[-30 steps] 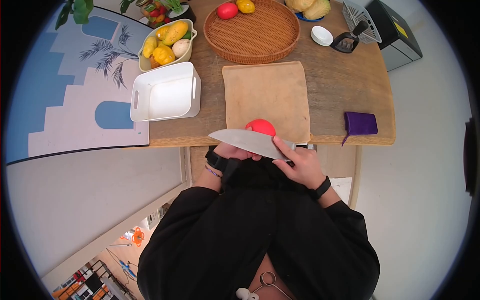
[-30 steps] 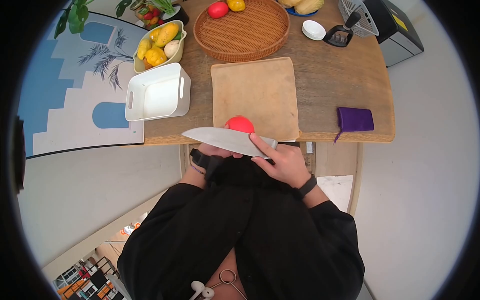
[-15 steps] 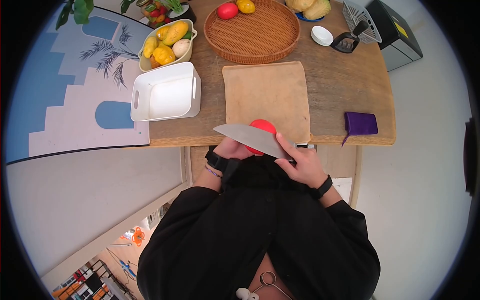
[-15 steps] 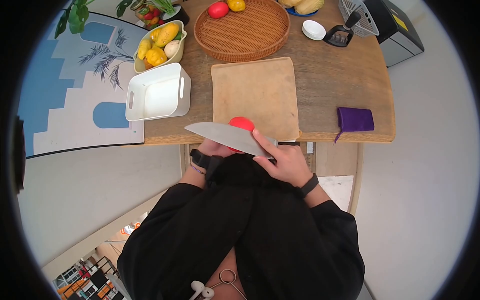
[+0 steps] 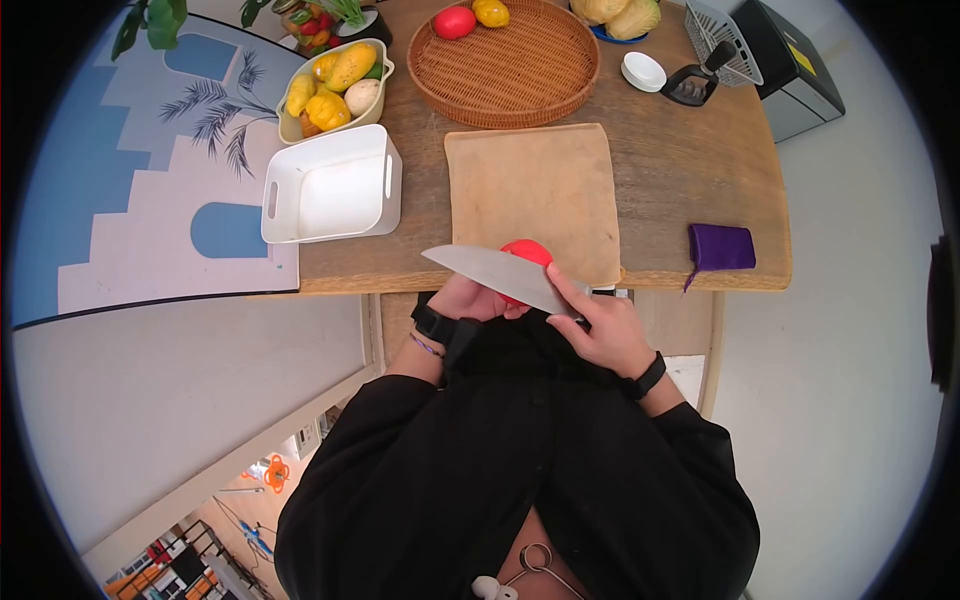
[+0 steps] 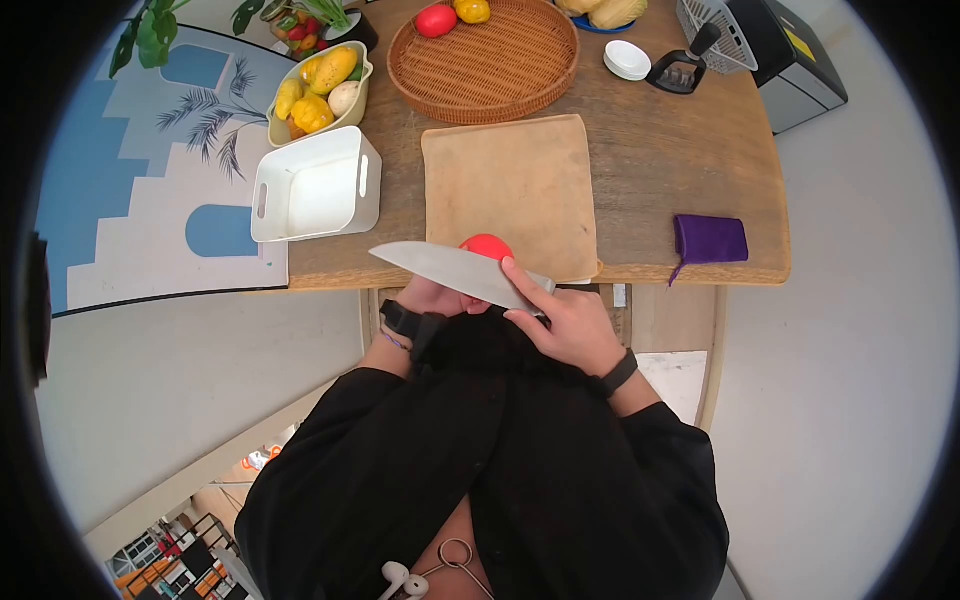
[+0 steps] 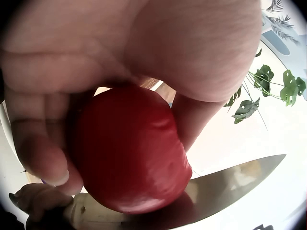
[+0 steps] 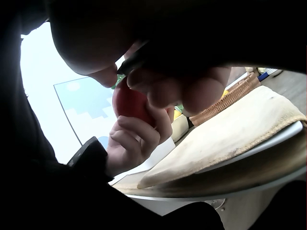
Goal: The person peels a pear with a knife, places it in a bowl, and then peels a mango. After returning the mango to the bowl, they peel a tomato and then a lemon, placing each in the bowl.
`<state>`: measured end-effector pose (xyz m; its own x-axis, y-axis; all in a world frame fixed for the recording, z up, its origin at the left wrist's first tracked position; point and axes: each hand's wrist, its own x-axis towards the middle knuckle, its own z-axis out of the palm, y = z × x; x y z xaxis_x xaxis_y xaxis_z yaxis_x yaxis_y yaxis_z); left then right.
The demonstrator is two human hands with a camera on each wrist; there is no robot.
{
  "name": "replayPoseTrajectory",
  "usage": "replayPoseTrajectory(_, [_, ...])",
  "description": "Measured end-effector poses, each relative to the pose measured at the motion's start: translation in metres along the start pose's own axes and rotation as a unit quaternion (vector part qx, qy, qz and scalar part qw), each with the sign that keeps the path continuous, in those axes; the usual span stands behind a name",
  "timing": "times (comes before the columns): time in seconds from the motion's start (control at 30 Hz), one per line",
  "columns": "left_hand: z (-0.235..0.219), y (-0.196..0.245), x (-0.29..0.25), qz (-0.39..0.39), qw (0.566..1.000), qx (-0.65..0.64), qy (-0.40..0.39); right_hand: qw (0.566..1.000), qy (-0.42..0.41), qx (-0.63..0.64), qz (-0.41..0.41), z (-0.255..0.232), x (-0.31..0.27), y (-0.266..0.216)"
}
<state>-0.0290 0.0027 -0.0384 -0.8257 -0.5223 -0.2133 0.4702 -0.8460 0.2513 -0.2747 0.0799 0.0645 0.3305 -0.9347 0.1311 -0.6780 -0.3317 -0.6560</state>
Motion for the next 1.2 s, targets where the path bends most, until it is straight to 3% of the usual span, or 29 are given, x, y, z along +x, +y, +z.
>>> replayPoseTrajectory(0.1, [0.028, 0.004, 0.0, -0.006, 0.999, 0.05, 0.006, 1.0, 0.003, -0.009, 0.009, 0.002, -0.001, 0.001])
replayPoseTrajectory(0.17, [0.051, 0.003, -0.002, 0.012, 0.994, 0.012, 0.111, 1.0, 0.003, -0.009, 0.01, 0.002, -0.001, 0.001])
replayPoseTrajectory(0.2, [0.042, 0.004, -0.001, 0.012, 0.994, 0.012, 0.11, 1.0, 0.005, -0.008, 0.007, 0.003, -0.001, 0.001])
replayPoseTrajectory(0.27, [0.012, 0.005, 0.002, -0.005, 0.998, 0.058, -0.021, 1.0, 0.007, -0.007, 0.003, 0.003, -0.001, 0.002])
replayPoseTrajectory(0.4, [0.001, 0.002, 0.005, -0.012, 0.995, 0.096, -0.027, 1.0, 0.004, -0.014, 0.007, 0.005, -0.001, 0.004])
replayPoseTrajectory(0.57, [0.016, -0.007, 0.007, 0.022, 0.996, 0.063, 0.064, 1.0, 0.012, -0.011, 0.004, 0.007, -0.001, 0.005])
replayPoseTrajectory(0.67, [0.015, -0.004, 0.005, 0.01, 0.998, 0.06, -0.002, 1.0, 0.004, -0.005, 0.008, 0.006, -0.001, 0.005])
replayPoseTrajectory(0.77, [0.016, -0.011, 0.009, 0.077, 0.992, 0.081, 0.059, 1.0, 0.002, 0.013, 0.016, 0.005, -0.001, 0.003])
replayPoseTrajectory(0.87, [0.015, -0.009, 0.008, 0.07, 0.986, 0.09, 0.119, 1.0, 0.002, 0.019, 0.019, 0.005, 0.0, 0.003])
replayPoseTrajectory(1.0, [0.025, -0.003, 0.005, 0.031, 0.988, 0.094, 0.117, 1.0, 0.006, 0.012, 0.023, 0.006, 0.0, 0.003])
replayPoseTrajectory(1.07, [0.01, -0.002, 0.005, -0.01, 0.998, 0.031, 0.054, 1.0, 0.002, 0.005, 0.029, 0.006, -0.001, 0.003])
replayPoseTrajectory(1.1, [0.006, -0.002, 0.007, -0.01, 0.998, 0.032, 0.054, 1.0, 0.001, 0.004, 0.029, 0.006, -0.001, 0.003])
replayPoseTrajectory(1.17, [-0.002, -0.004, 0.01, 0.001, 0.997, -0.041, -0.065, 1.0, 0.0, 0.004, 0.029, 0.007, -0.001, 0.003])
replayPoseTrajectory(1.2, [0.001, -0.004, 0.009, 0.001, 0.997, -0.041, -0.065, 0.999, 0.007, 0.006, 0.032, 0.008, -0.001, 0.004])
